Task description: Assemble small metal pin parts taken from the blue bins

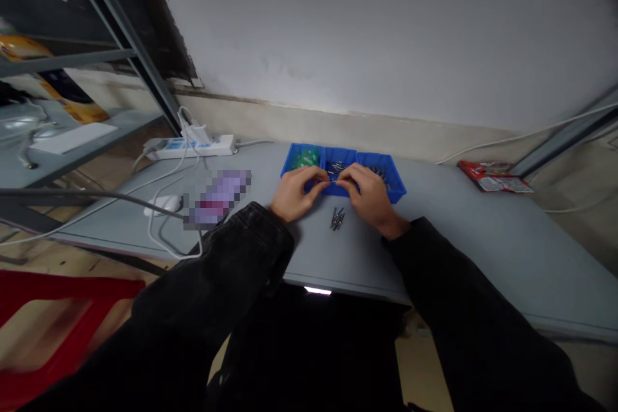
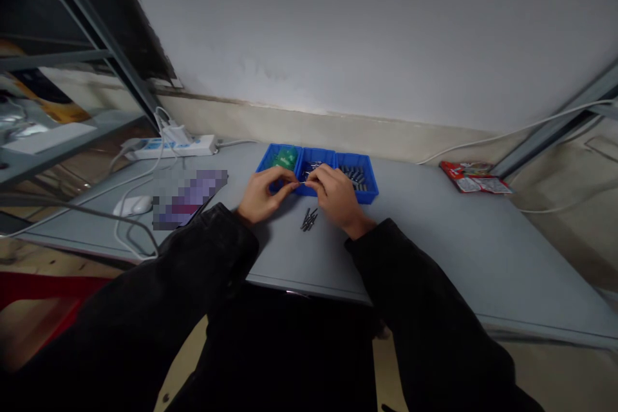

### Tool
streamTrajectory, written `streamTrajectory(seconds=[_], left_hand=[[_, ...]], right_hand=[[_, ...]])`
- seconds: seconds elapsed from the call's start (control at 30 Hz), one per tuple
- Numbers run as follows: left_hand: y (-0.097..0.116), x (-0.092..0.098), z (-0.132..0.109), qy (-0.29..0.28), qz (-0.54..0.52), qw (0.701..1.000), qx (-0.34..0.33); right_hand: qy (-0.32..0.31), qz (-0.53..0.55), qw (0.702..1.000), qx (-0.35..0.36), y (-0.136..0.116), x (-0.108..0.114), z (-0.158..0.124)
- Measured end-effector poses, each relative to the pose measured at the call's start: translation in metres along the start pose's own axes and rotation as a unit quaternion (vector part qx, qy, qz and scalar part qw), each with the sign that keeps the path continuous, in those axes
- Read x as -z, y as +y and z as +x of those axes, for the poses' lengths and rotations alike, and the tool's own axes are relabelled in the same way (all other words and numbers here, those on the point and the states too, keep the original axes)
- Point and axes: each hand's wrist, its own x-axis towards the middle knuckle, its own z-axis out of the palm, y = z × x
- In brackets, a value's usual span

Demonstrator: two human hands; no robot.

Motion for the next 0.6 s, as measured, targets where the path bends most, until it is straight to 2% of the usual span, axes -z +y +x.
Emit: streamTrajectory(seconds=[0.23, 0.43, 0.6], left_hand=[[-0.002, 0.001, 0.001, 0.024, 0.007, 1.000, 0.004], [0.000, 0.001, -0.001, -0.027, -0.007, 0.999, -0.022], [0.000, 0.001, -0.001, -0.028, -0.020, 0.999, -0.027]], right_hand=[[0.030, -0.008, 0.999, 0.009, 0.000, 0.003, 0.000], [0.008, -0.016, 1.000, 0.017, 0.001, -0.004, -0.001], [-0.006, -0.042, 0.999, 0.019, 0.000, -0.009, -0.003]])
